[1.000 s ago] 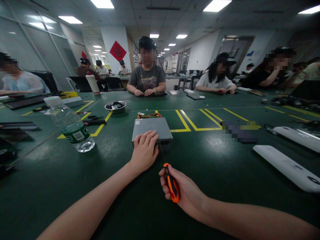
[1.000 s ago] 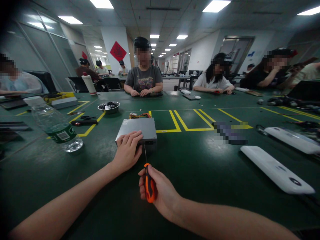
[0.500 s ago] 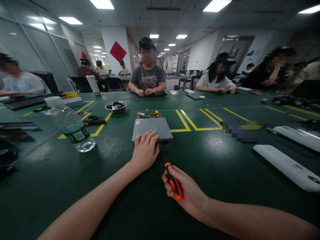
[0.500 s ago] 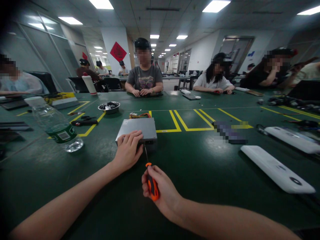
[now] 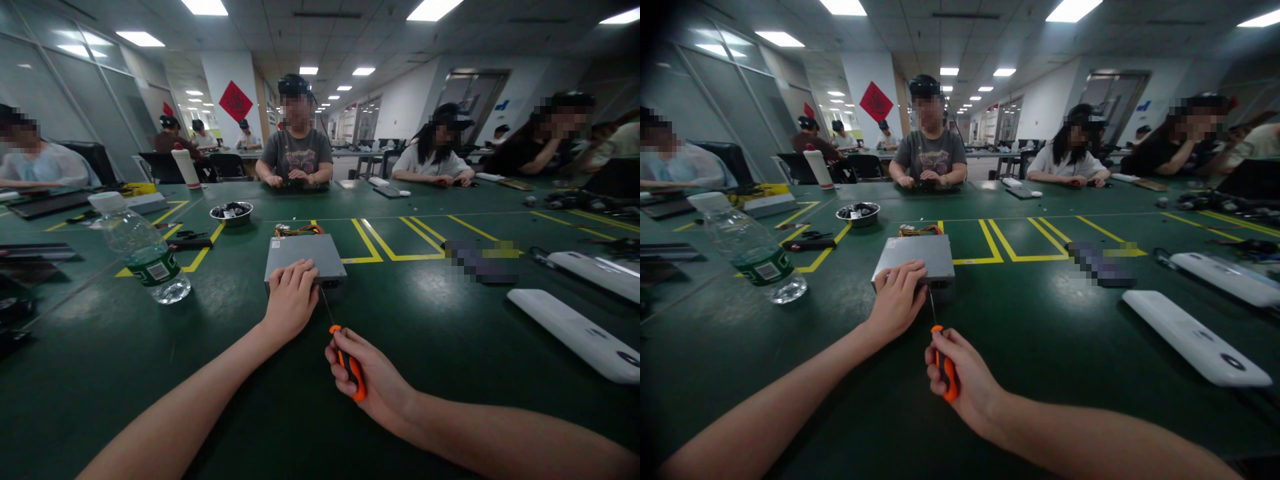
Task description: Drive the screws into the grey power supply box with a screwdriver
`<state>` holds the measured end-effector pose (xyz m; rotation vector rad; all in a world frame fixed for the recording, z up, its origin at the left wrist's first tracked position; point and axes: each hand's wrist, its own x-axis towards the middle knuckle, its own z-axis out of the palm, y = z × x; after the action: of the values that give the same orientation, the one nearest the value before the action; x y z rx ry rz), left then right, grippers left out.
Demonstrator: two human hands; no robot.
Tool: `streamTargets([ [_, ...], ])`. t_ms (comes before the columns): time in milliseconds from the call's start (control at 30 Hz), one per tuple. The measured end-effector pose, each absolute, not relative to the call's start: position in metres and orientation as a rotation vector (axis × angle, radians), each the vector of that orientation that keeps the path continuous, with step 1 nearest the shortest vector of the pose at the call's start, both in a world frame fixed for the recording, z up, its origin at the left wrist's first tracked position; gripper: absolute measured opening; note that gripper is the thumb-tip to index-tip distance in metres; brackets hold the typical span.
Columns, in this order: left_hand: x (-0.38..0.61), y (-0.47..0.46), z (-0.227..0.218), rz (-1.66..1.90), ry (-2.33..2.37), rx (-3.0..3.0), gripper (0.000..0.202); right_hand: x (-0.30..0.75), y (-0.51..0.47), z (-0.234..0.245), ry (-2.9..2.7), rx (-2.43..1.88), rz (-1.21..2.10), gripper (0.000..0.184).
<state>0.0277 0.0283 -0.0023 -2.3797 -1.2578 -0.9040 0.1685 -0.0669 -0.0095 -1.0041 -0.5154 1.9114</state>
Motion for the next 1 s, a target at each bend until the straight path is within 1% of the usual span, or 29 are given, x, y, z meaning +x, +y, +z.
streamTargets([
  [200, 0.0282, 0.0277, -0.0018, -0.915, -1.293, -2.391, 0.024, 0.1692, -0.0666, -0.0069, -0.488, -1.024, 1.957, 0.026],
  [300, 0.0287, 0.0276, -0.0017, -0.921, -1.303, -2.385, 0.023, 0.1685, -0.0648, -0.0063, -0.456, -1.025, 1.971, 0.024],
  [467, 0.029, 0.028, -0.0018, -0.931, -1.298, -2.382, 0.024, 0.1683, -0.0656, -0.0078, -0.455, -1.006, 1.914, 0.015],
  [700, 0.0288, 0.0282, -0.0013, -0.929, -1.287, -2.37, 0.022, 0.1694, -0.0641, -0.0073, -0.419, -1.035, 1.937, 0.031],
  [800, 0.0287, 0.0285, -0.0016, -0.918, -1.286, -2.369, 0.022, 0.169, -0.0629, -0.0076, -0.395, -1.018, 1.943, 0.029],
  [933, 0.0288, 0.0288, -0.0016, -0.925, -1.283, -2.365, 0.022, 0.1677, -0.0632, -0.0087, -0.427, -0.997, 1.89, 0.014],
  [1000, 0.0289, 0.0287, -0.0013, -0.93, -1.281, -2.366, 0.022, 0.1673, -0.0641, -0.0087, -0.457, -0.986, 1.868, 0.012],
])
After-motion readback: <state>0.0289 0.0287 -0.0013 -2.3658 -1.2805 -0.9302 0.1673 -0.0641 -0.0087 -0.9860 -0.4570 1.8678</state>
